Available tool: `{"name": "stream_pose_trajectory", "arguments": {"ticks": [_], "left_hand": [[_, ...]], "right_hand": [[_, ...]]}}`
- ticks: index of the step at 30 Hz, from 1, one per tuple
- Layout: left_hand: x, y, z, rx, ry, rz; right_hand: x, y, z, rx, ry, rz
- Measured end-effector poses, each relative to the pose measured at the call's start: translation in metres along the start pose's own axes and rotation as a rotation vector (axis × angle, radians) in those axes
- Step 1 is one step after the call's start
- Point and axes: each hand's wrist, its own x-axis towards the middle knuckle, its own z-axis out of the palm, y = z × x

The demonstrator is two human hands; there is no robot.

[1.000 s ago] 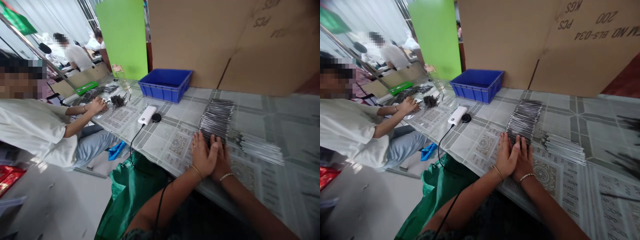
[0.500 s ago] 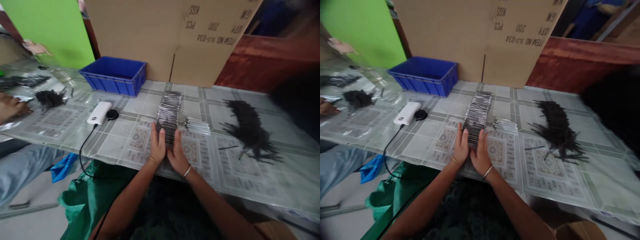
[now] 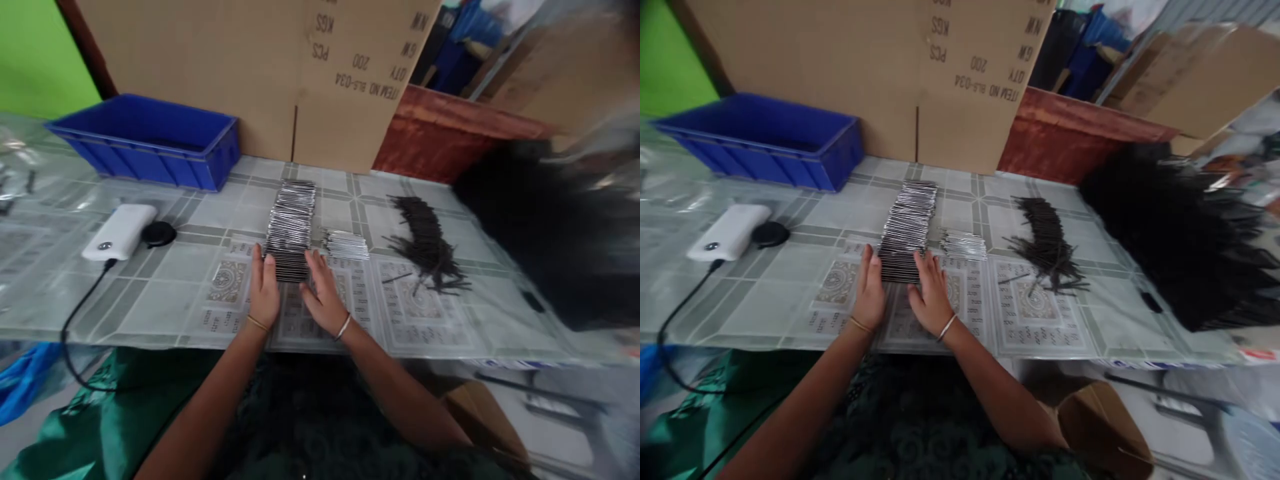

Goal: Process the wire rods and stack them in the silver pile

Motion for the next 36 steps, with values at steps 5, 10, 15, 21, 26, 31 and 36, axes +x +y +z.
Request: {"name": "stream_pose_trajectory", "arguments": {"ticks": [5, 10, 15, 21, 26, 31, 36], "left_hand": [[-0.003, -0.001, 0.005, 0.165, 0.025, 0.169], [-0.013, 0.011, 0.037, 0.606, -0.159, 0.582], [-0.006, 0.024, 0.085, 0.911, -0.41, 0.718], [0.011, 0.037, 0.102, 1.204, -0.448, 0.669], [0.017, 0.041, 0.099, 1.25, -0.483, 0.738], [0.002, 0.046, 0.09, 1.293, -0.507, 0.735], [-0.029, 0.034, 0.073, 1.258, -0.491, 0.745]], "right_hand": [[-0.034, 0.07, -0.105, -0.558, 0.067, 0.057], [-0.06, 0.127, -0.14, -0.76, -0.105, 0.082], [-0.051, 0.126, -0.138, -0.802, -0.077, -0.021], [-0.035, 0.128, -0.143, -0.708, -0.031, -0.071], [-0.028, 0.134, -0.134, -0.513, -0.072, -0.015], [-0.034, 0.138, -0.121, -0.202, 0.017, 0.007], [-0.042, 0.141, -0.114, 0.009, 0.102, 0.062]]}}
